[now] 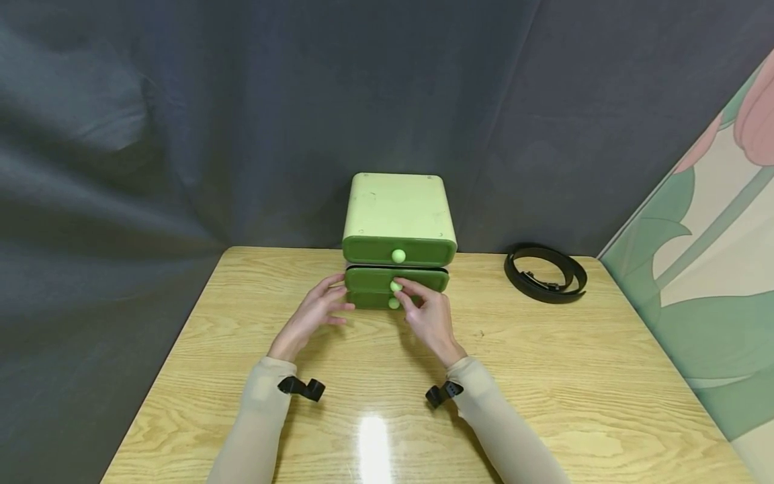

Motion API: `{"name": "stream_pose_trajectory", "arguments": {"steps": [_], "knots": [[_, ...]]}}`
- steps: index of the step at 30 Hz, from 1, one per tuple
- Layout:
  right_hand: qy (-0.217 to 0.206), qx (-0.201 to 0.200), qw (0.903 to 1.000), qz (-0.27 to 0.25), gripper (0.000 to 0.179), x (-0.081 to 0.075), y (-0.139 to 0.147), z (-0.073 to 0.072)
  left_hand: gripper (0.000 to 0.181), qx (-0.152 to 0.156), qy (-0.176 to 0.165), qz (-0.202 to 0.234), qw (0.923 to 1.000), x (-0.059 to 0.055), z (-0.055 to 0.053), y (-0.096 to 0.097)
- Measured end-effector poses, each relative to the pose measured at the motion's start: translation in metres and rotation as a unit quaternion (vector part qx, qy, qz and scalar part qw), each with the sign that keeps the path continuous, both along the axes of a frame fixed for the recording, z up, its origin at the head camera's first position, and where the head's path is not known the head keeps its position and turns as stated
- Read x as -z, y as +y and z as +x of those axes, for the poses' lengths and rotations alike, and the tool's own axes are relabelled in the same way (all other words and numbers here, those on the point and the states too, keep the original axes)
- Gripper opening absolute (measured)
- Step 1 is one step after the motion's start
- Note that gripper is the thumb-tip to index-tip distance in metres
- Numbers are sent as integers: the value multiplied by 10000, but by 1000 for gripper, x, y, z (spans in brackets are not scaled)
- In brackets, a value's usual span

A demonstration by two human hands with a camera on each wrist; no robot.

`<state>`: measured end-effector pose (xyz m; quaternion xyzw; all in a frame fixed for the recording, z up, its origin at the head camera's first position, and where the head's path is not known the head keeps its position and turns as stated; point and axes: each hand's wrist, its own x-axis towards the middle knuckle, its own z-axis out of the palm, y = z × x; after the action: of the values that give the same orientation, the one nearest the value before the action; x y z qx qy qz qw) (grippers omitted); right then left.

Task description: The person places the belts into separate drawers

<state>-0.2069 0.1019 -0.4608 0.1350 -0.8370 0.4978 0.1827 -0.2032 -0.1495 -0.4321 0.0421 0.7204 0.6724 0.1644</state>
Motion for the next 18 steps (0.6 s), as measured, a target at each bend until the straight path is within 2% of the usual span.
{"name": "stream_pose_trajectory", "arguments": {"steps": [7,18], "knots": [[60,149,9999,18,23,3,-2,-6,60,-11,15,-26,10000,2,0,0],[234,108,9997,17,21,6,-1,-13,62,-39,16,-12,10000,2,-1,0]]}}
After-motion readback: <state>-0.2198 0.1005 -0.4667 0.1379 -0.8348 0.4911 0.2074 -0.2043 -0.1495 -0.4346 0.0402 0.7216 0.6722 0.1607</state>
